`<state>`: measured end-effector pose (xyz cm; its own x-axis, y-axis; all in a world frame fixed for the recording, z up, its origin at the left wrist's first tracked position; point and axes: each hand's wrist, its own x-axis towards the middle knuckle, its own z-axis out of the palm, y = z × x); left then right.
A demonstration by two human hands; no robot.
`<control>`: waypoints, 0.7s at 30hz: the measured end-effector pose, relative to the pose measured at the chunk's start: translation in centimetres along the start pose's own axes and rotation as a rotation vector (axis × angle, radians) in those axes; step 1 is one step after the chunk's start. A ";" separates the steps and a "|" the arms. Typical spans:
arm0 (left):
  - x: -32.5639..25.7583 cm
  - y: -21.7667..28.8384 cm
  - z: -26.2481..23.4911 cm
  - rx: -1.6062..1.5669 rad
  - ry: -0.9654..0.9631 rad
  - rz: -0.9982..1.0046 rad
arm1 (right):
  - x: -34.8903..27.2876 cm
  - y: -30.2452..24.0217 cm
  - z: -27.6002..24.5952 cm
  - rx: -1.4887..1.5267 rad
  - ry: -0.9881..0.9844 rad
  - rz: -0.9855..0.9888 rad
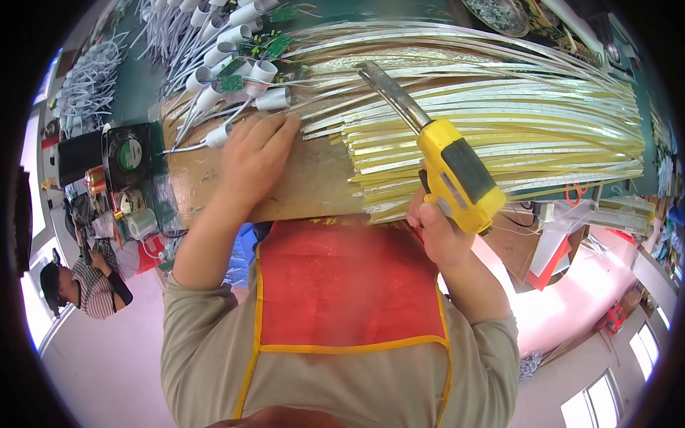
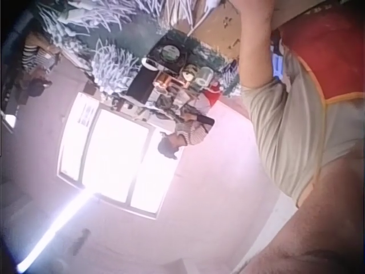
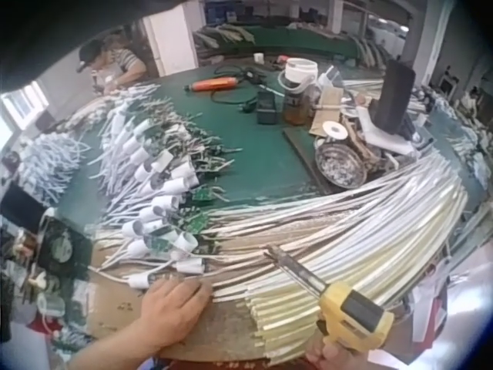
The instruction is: The person assembles electrical components and wires onto LED light strips by soldering them with a handheld soldering iron.
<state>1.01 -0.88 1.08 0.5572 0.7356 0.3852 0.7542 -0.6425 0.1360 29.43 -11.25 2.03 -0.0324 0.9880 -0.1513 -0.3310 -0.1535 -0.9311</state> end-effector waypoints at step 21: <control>1.9 -0.4 -2.1 -0.222 -0.036 0.068 | 0.3 1.5 0.3 0.079 0.034 0.037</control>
<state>0.99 0.35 3.71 0.6191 0.6938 0.3679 0.6219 -0.7192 0.3099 28.60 -11.21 0.67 -0.0145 0.9801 -0.1980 -0.4040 -0.1869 -0.8955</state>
